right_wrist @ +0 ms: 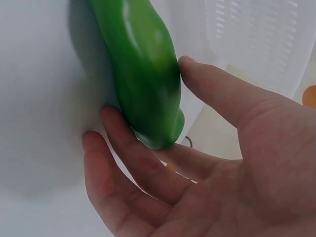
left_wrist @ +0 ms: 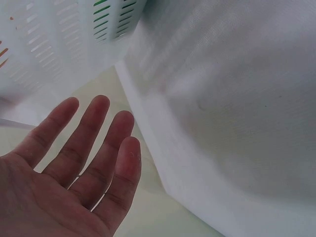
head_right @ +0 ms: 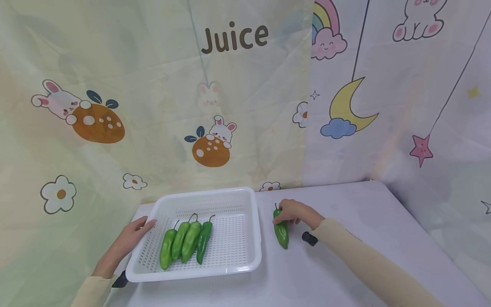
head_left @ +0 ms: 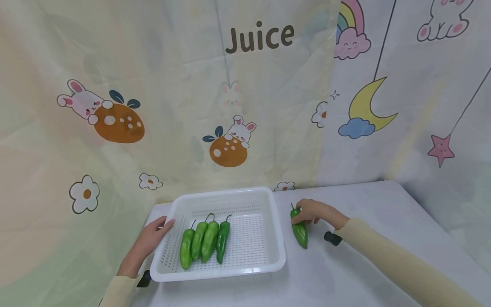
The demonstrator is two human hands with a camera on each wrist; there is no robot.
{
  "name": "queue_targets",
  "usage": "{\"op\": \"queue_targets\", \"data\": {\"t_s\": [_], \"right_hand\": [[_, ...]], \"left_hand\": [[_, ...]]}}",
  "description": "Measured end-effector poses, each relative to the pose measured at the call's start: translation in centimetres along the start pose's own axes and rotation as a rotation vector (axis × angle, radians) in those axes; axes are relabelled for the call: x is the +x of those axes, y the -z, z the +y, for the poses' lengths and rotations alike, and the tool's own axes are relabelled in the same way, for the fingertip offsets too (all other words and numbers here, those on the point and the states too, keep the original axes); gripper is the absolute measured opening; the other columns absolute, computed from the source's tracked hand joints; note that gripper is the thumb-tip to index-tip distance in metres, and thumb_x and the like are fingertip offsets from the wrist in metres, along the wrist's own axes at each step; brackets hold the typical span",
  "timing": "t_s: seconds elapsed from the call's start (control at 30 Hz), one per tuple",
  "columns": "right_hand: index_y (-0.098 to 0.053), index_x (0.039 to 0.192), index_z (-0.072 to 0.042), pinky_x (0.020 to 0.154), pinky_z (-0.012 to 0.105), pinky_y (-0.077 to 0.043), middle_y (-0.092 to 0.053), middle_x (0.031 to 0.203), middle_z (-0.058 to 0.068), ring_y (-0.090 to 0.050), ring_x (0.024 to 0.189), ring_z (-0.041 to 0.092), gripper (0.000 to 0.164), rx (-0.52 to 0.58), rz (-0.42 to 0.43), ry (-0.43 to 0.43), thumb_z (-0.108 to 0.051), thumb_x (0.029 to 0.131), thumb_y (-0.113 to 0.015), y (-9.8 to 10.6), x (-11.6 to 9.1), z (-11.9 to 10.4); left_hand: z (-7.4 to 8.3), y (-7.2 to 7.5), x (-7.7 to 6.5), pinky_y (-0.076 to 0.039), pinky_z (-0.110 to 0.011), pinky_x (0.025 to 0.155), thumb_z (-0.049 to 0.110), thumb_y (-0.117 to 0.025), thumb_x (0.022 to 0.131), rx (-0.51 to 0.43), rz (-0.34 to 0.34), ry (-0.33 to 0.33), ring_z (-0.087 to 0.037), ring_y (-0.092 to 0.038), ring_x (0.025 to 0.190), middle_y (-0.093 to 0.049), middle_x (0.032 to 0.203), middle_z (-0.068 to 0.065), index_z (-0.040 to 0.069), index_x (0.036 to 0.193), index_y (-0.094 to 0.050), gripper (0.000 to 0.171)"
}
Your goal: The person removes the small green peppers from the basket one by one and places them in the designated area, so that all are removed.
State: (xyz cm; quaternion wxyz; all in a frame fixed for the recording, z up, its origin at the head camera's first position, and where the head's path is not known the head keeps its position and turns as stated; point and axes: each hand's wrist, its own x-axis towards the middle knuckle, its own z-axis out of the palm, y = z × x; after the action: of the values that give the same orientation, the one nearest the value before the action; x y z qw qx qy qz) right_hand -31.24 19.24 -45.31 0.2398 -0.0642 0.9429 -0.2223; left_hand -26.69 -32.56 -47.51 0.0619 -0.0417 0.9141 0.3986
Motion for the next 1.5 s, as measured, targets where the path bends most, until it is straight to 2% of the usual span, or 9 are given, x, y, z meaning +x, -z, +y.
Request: {"op": "queue_targets", "data": {"t_s": [0.4,0.73,1.17,1.5], "right_hand": [[-0.059,0.126,0.004,0.074,0.042,-0.059,-0.066,0.089,0.011,-0.065,0.083,0.027,0.059,0.004,-0.018,-0.008,-0.039,0.088,-0.075,0.1,0.3,0.5],[-0.056,0.132,0.006,0.074,0.040,-0.059,-0.068,0.094,0.012,-0.066,0.086,0.028,0.064,-0.006,-0.023,0.009,-0.041,0.090,-0.073,0.7,-0.2,0.4],[-0.050,0.139,0.006,0.073,0.040,-0.059,-0.069,0.102,0.014,-0.065,0.092,0.031,0.073,-0.016,-0.009,0.004,-0.042,0.090,-0.073,1.5,-1.3,0.2],[-0.048,0.141,0.005,0.075,0.041,-0.060,-0.067,0.108,0.014,-0.065,0.102,0.030,0.077,-0.014,-0.007,0.010,-0.045,0.088,-0.075,2.6,-1.3,0.3]], "left_hand": [[0.1,0.0,-0.2,-0.064,-0.036,0.063,0.058,-0.052,0.099,-0.004,-0.012,-0.001,-0.018,-0.073,0.084,-0.067,0.118,-0.016,0.010,0.145,-0.046,0.067],[-0.1,0.0,0.1,-0.063,-0.036,0.062,0.059,-0.052,0.099,-0.016,-0.006,-0.008,-0.018,-0.073,0.082,-0.069,0.113,-0.015,0.010,0.144,-0.048,0.066],[0.0,-0.1,0.0,-0.064,-0.035,0.063,0.056,-0.051,0.100,0.001,-0.007,-0.012,-0.018,-0.073,0.083,-0.068,0.115,-0.016,0.009,0.145,-0.046,0.065],[0.0,0.0,0.0,-0.064,-0.036,0.063,0.058,-0.050,0.100,-0.006,-0.008,-0.004,-0.018,-0.073,0.082,-0.068,0.114,-0.015,0.011,0.144,-0.047,0.065]]}}
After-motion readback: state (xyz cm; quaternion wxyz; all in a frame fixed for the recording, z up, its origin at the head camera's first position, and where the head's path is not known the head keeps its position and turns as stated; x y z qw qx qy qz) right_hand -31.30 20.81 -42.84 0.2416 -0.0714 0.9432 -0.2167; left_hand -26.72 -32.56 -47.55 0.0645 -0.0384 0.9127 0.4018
